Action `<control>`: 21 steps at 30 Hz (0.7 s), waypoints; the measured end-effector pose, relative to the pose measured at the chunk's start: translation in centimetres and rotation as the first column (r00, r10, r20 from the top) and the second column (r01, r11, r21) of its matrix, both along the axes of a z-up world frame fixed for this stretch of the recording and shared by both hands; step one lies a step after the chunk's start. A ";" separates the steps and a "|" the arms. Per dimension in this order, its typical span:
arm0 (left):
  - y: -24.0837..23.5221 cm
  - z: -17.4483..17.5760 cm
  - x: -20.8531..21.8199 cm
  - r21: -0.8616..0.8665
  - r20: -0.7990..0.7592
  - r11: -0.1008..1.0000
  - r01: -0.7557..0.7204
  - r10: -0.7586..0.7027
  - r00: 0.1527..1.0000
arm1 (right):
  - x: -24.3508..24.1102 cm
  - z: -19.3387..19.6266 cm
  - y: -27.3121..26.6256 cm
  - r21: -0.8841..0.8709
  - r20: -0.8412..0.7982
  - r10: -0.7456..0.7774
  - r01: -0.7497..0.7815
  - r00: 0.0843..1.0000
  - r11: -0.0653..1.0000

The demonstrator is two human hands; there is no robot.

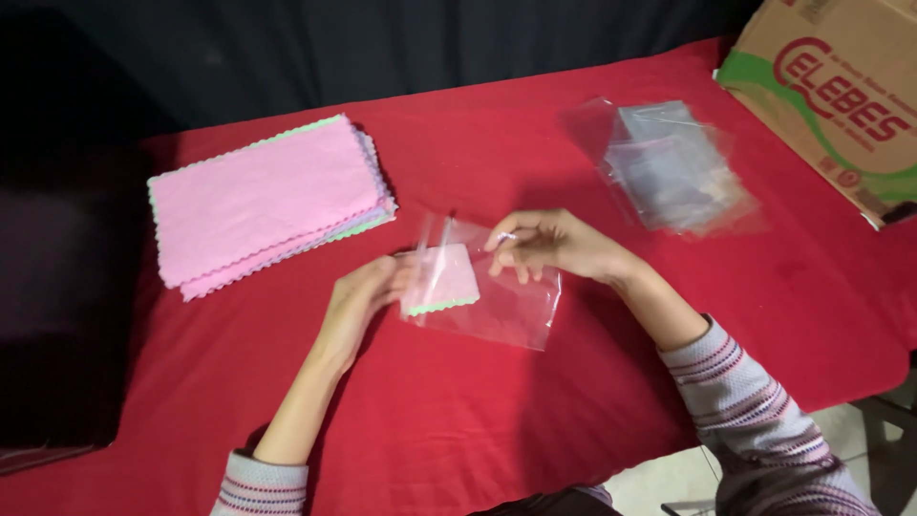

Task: Folding small microfiber cloths and placing them into individual plastic bags for packaging.

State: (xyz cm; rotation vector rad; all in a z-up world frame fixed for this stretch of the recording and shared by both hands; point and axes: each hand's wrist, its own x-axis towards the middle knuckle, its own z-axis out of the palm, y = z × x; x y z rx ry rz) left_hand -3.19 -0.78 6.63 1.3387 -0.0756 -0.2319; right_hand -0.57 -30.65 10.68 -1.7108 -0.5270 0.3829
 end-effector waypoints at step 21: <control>-1.1 -5.6 0.7 -0.093 -0.073 0.992 -0.084 0.078 0.994 | -2.7 -3.3 4.0 -0.089 0.858 -0.204 0.529 0.471 0.844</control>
